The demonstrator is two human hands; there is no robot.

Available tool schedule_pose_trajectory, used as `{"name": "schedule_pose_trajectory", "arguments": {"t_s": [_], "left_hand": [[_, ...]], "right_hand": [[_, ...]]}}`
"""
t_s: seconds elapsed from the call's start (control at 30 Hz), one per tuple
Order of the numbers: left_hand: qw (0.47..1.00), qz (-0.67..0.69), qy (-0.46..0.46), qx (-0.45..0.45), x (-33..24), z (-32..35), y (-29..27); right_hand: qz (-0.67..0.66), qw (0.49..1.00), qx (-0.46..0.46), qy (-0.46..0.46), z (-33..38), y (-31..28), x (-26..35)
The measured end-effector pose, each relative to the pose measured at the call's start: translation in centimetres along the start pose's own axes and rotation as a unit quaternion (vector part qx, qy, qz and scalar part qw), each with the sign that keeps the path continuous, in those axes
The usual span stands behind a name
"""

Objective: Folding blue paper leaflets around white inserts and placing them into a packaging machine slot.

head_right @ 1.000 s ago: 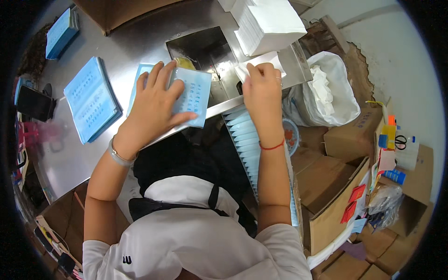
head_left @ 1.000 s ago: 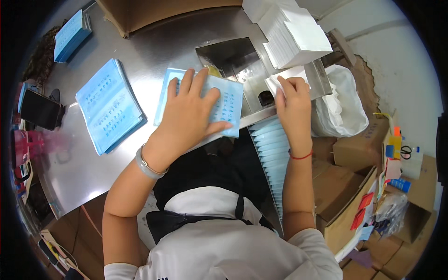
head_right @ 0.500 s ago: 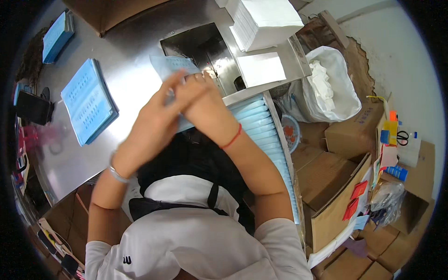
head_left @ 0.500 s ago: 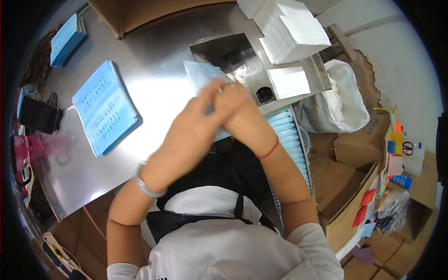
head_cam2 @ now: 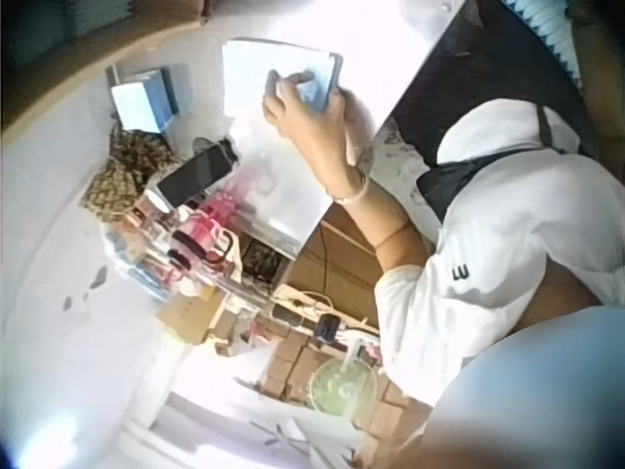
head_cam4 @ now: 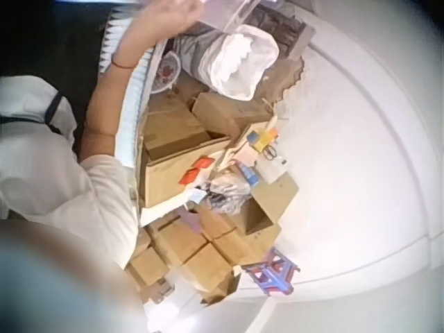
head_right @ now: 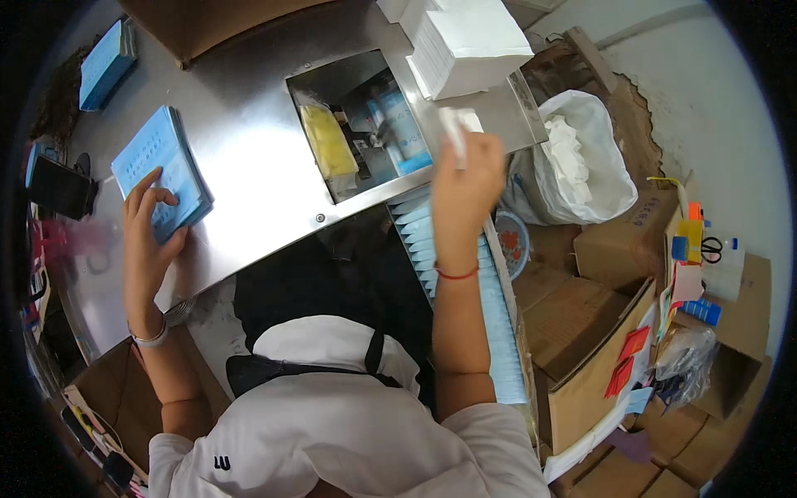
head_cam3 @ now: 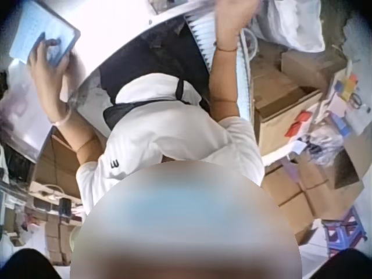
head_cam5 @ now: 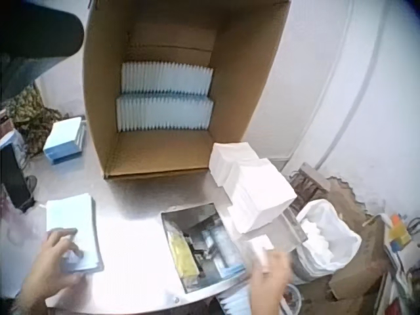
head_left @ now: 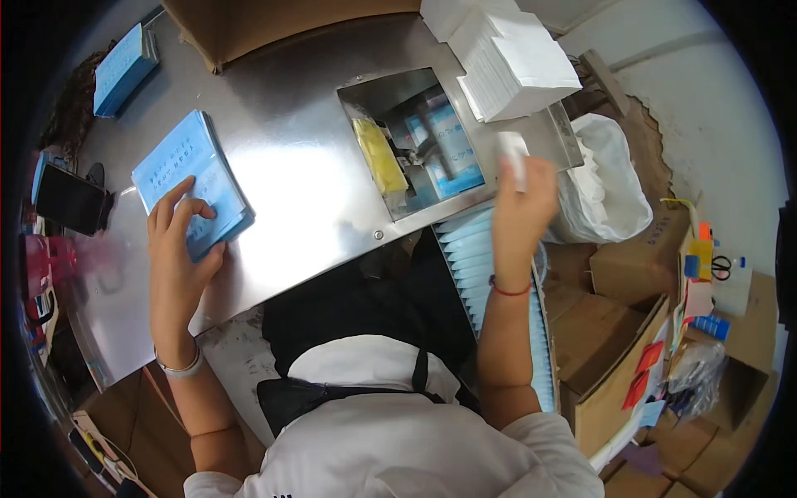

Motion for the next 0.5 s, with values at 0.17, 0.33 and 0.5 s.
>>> {"name": "schedule_pose_trajectory", "arguments": {"t_s": [0.17, 0.33, 0.5], "left_hand": [[0.998, -0.057, 0.015, 0.013, -1.6, -0.4, -0.8], [0.992, 0.118, 0.017, -0.032, 0.5, -2.0, -0.5], [0.972, -0.21, -0.093, -0.048, 2.1, 0.5, 0.4]], "right_hand": [[0.019, 0.974, -0.151, -0.168, -5.5, -5.4, 6.7], [0.17, 0.958, -0.056, -0.224, -10.4, 4.4, 1.9], [0.214, 0.937, -0.029, -0.276, -10.9, 2.6, 2.5]]}}
Point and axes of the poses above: each hand's wrist, its own z-axis away from the middle knuckle, its own y-axis out of the palm, x = y × z, the point moved 7 cm from there along -z, towards the middle knuckle, and after that the axes turned 13 degrees about -z, right-handed, at the moved point
